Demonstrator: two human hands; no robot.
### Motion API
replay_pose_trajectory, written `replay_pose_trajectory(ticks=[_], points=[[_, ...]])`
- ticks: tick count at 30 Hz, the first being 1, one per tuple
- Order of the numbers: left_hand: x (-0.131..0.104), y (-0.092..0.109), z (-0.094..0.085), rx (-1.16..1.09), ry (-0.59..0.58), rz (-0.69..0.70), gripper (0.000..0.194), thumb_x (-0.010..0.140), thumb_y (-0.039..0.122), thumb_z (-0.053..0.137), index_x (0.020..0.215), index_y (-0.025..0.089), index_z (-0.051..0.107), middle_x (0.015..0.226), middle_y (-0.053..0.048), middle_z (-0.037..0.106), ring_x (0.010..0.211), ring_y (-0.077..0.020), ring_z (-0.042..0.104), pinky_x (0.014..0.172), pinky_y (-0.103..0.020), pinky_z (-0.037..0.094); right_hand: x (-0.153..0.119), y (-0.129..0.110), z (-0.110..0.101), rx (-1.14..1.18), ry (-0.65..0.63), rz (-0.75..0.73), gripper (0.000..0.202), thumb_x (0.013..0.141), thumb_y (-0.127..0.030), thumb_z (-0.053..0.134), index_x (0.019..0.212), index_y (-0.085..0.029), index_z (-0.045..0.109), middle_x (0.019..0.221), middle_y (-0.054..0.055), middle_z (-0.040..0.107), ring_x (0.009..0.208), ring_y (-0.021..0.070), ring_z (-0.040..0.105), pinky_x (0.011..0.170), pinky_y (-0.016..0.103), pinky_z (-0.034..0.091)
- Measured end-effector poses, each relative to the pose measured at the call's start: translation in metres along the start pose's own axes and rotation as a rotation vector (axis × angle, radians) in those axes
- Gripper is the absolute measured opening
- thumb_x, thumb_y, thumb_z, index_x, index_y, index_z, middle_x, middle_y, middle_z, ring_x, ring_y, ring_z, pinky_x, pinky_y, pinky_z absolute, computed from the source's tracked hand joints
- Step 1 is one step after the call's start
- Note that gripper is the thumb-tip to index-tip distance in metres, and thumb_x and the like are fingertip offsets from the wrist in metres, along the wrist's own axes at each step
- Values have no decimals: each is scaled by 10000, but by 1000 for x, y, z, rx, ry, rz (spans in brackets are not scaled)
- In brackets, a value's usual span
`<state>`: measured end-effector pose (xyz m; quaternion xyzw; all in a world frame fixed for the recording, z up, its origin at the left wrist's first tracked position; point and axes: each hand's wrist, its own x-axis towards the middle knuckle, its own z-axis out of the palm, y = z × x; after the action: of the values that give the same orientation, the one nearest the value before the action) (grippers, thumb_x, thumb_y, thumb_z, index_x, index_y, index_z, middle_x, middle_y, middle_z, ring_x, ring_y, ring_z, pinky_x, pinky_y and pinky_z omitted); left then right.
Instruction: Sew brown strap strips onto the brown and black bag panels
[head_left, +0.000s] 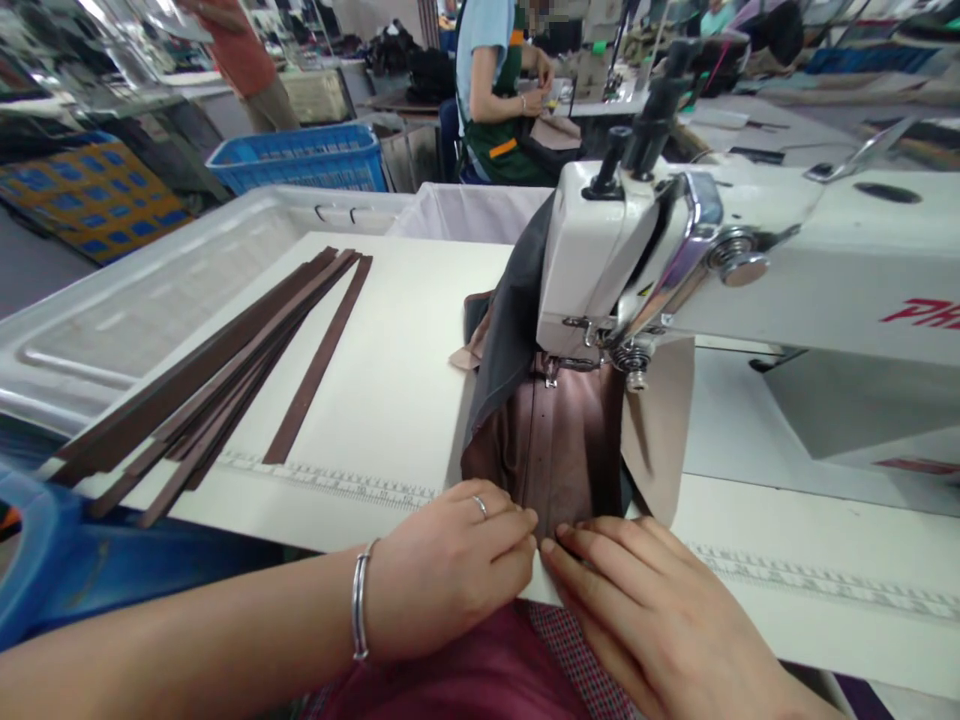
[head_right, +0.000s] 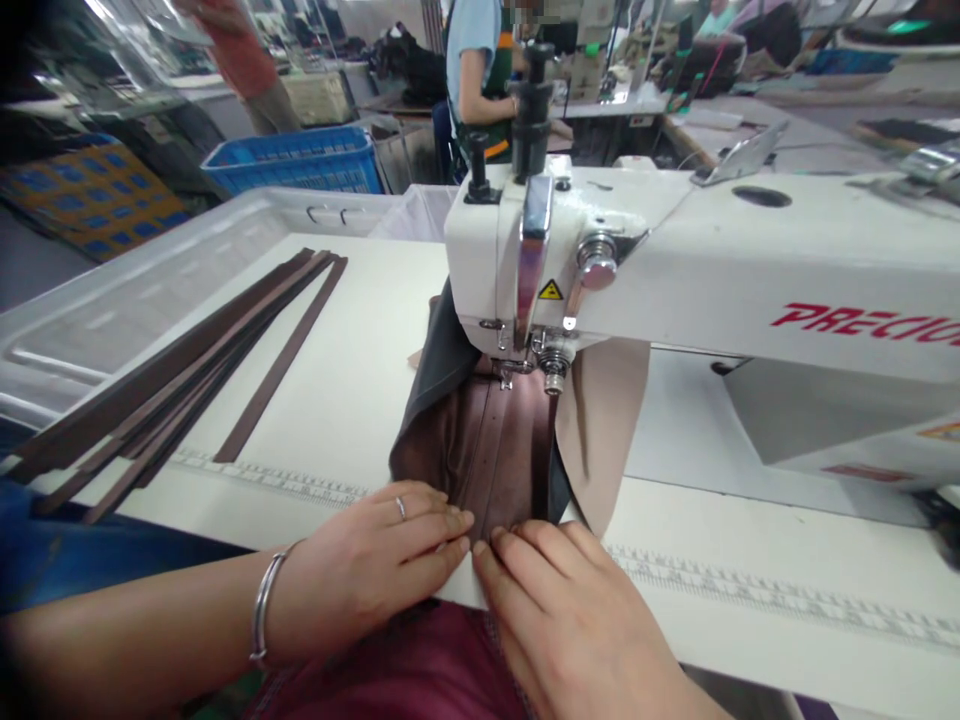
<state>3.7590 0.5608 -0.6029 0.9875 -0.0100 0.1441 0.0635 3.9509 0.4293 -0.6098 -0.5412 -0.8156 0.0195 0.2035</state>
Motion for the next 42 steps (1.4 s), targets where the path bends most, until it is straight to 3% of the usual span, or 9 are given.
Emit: replay_pose_trajectory(ticks=[8, 23, 42], points=[[11, -16, -1, 35, -74, -2, 221, 940, 177, 441, 1045, 101, 621, 1128, -105, 620, 992, -215, 566, 888, -388, 502, 12, 13, -1, -17, -18, 34, 312, 916, -201, 489, 1212, -180, 588, 1077, 54, 631, 980, 219, 531, 855, 401, 448], [36, -52, 6, 123, -47, -10, 202, 918, 166, 480, 1044, 101, 626, 1099, -122, 640, 981, -221, 593, 859, -383, 492, 37, 47, -3, -115, -100, 81, 306, 923, -283, 485, 1187, -174, 595, 1033, 90, 621, 967, 234, 551, 829, 415, 458], [63, -101, 20, 169, -101, -101, 235, 861, 158, 576, 1086, 99, 607, 1100, -99, 630, 1025, -211, 582, 908, -346, 467, 65, 87, 6, -197, -88, 129, 441, 894, -328, 501, 1275, -109, 528, 1243, 127, 567, 1112, 284, 522, 923, 476, 450]])
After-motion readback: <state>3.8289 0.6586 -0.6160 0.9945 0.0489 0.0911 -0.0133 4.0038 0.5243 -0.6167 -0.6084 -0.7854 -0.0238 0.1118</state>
